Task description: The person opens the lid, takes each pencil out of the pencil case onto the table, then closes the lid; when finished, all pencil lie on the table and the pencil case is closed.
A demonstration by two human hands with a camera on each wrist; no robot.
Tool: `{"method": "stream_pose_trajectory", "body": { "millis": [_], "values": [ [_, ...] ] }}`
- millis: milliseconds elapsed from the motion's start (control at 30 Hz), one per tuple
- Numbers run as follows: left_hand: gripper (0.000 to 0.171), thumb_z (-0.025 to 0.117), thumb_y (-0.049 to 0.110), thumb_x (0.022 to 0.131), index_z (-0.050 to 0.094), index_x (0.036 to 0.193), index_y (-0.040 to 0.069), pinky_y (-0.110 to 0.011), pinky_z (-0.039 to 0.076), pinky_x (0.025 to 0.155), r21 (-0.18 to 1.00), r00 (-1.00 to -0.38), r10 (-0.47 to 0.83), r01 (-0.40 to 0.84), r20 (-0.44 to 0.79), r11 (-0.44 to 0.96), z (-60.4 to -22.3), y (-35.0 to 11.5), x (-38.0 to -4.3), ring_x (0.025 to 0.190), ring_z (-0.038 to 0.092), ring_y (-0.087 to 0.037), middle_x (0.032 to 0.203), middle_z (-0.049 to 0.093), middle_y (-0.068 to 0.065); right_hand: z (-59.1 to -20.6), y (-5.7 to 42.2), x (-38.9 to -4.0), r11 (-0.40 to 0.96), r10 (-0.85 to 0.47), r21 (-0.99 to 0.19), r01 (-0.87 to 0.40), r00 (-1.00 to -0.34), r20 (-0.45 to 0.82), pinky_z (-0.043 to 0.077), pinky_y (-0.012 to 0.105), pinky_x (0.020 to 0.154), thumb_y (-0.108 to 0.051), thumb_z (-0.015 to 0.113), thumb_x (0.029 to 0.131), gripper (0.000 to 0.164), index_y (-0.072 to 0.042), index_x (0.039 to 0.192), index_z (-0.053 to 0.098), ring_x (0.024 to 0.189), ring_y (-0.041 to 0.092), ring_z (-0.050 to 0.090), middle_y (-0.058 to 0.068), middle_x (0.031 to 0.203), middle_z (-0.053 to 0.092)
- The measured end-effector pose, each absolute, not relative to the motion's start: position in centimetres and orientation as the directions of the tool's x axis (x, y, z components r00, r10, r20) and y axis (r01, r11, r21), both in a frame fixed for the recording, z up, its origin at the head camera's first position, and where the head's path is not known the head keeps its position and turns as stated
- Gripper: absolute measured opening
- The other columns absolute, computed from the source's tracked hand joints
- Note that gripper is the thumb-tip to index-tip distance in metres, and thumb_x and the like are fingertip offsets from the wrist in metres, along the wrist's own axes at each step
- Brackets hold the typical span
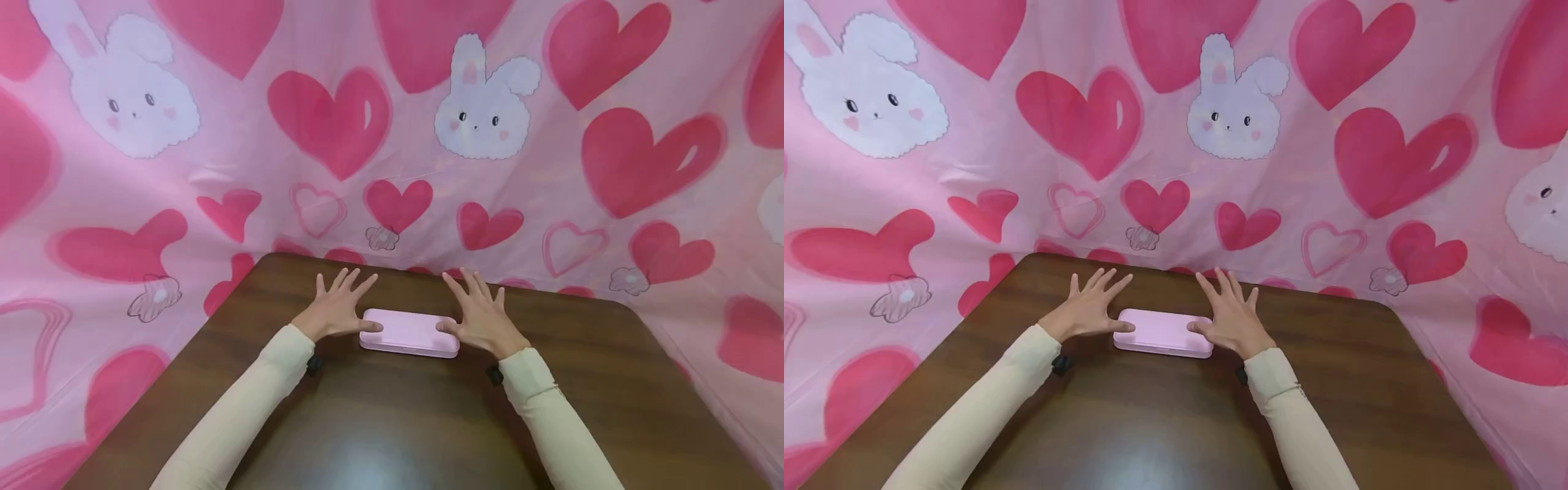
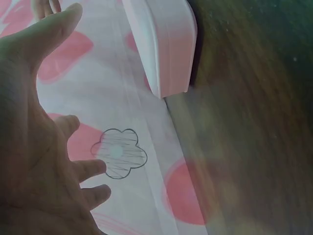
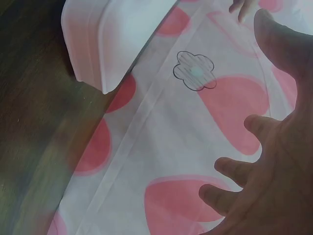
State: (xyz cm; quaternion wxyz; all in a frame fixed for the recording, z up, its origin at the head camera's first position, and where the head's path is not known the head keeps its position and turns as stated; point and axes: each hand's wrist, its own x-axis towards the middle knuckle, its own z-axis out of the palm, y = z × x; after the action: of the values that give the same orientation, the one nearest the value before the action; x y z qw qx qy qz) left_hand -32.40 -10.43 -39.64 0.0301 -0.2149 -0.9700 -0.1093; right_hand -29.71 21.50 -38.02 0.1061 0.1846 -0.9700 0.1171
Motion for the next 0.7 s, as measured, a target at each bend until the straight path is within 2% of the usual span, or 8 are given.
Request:
{"method": "stream_pose_trajectory", "body": {
  "millis": [200, 467, 700],
  "values": [
    [0.108, 0.063, 0.079, 0.077, 0.017, 0.163, 0.033, -0.079, -0.003, 0.115, 0.245, -0.889, 0.451, 0.457, 0.083, 0.855, -40.0, -9.8, -32.5, 0.159, 0.008, -0.039, 0.171, 0.016, -0.012, -38.2, 21.2, -29.6, 0.896, -0.346, -0.197, -0.398, -0.904, 0.253, 0.009, 0.087, 0.107, -0.06, 0.072, 0.08, 0.1, -0.03, 0.162, 0.023, 0.155, 0.045, 0.016, 0.016, 0.169, 0.019],
    [0.107, 0.067, 0.075, 0.077, 0.019, 0.163, 0.033, -0.076, 0.003, 0.118, 0.281, -0.876, 0.481, 0.472, 0.04, 0.836, -41.3, -9.1, -32.3, 0.16, 0.01, -0.036, 0.17, 0.02, -0.012, -39.0, 20.1, -29.5, 0.881, -0.38, -0.212, -0.423, -0.899, 0.215, 0.009, 0.085, 0.109, -0.06, 0.075, 0.077, 0.101, -0.031, 0.161, 0.026, 0.155, 0.045, 0.017, 0.015, 0.169, 0.022],
    [0.107, 0.07, 0.072, 0.077, 0.018, 0.163, 0.033, -0.075, 0.002, 0.119, 0.318, -0.855, 0.518, 0.493, 0.007, 0.81, -41.6, -8.5, -32.8, 0.159, 0.012, -0.038, 0.171, 0.018, -0.012, -39.8, 19.7, -29.7, 0.875, -0.418, -0.183, -0.447, -0.891, 0.177, 0.015, 0.085, 0.108, -0.055, 0.078, 0.077, 0.1, -0.03, 0.16, 0.028, 0.154, 0.046, 0.021, 0.016, 0.168, 0.025]
  ]
}}
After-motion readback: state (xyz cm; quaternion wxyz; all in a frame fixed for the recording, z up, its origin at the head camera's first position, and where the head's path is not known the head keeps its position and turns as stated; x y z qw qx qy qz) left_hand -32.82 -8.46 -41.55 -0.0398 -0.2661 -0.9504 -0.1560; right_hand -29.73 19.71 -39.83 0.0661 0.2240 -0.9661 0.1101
